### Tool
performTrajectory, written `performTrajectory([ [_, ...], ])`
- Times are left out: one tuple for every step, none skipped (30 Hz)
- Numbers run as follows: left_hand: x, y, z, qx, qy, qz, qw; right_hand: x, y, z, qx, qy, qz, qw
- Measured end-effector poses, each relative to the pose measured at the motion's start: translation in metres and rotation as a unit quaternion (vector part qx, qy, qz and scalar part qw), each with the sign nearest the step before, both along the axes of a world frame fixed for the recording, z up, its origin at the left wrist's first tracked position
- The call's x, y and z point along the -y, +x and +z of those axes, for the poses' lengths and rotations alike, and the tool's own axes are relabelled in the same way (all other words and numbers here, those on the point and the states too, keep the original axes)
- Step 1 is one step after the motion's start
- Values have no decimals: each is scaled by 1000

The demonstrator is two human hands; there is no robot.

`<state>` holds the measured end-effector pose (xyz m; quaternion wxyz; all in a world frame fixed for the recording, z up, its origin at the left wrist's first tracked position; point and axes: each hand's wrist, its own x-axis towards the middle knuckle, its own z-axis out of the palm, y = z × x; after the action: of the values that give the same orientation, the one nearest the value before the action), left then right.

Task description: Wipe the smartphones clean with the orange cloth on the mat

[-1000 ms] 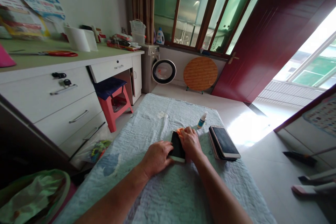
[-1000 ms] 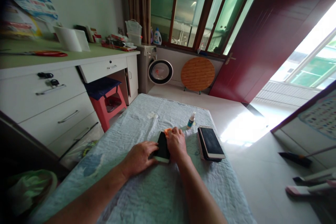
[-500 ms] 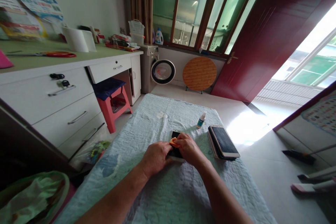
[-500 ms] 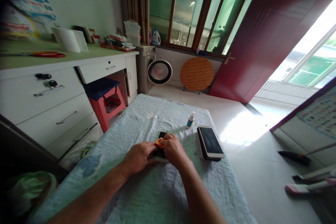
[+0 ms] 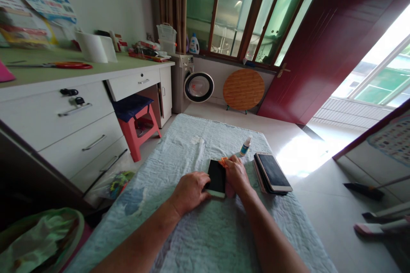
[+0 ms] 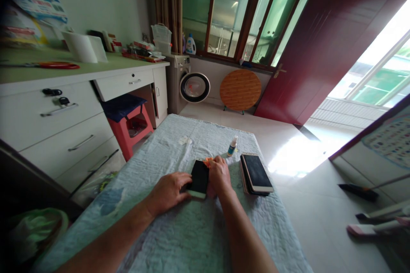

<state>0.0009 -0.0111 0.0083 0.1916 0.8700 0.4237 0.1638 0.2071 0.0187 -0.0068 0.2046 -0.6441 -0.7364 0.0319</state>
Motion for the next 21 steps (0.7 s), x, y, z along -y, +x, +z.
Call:
performTrajectory([
  [0,0,0,0,-1,1,1000,0,0,0,-4,-1,4,1000],
  [0,0,0,-1,-2,1,1000,1,-1,0,-10,-4,11,1000],
  [0,0,1,-2,-3,2,1000,2,-1,1,-17,-7,24,1000],
  [0,0,1,-4,-4,3,1000,4,-1,3,-25,-12,41,999],
  [0,0,2,-7,-5,4,1000,6,-2,4,-34,-18,60,997],
  [0,0,2,-10,-7,4,1000,9,-2,6,-45,-25,83,995],
  [0,0,3,-13,-10,3,1000,11,-2,8,-58,-32,105,992],
  [0,0,4,-14,-12,2,1000,14,-3,10,-72,-42,126,989],
  [-1,0,4,-15,-14,1,1000,16,-3,12,-85,-54,145,984],
  [-1,0,5,-15,-15,-1,1000,18,-3,15,-97,-69,162,980],
  [-1,0,5,-14,-16,-3,1000,20,-2,18,-106,-85,178,975],
  [-1,0,5,-13,-17,-3,1000,21,-1,21,-111,-103,193,970],
  [-1,0,5,-13,-19,-2,1000,22,1,25,-114,-120,207,964],
  [-1,-1,4,-13,-20,-1,1000,23,3,28,-116,-136,221,959],
  [-1,-1,4,-15,-21,1,1000,23,5,30,-117,-148,234,954],
  [-1,-1,3,-16,-22,4,1000,23,7,33,-116,-158,244,950],
  [-1,-1,3,-16,-23,5,1000,24,8,34,-115,-163,250,947],
  [-1,-1,3,-15,-23,6,1000,24,9,34,-112,-166,252,947],
  [-1,-1,3,-14,-22,5,1000,23,9,34,-110,-165,248,948],
  [-1,-1,3,-12,-22,4,1000,23,9,33,-108,-159,239,952],
  [-1,-1,3,-11,-21,3,1000,22,8,30,-107,-149,225,957],
])
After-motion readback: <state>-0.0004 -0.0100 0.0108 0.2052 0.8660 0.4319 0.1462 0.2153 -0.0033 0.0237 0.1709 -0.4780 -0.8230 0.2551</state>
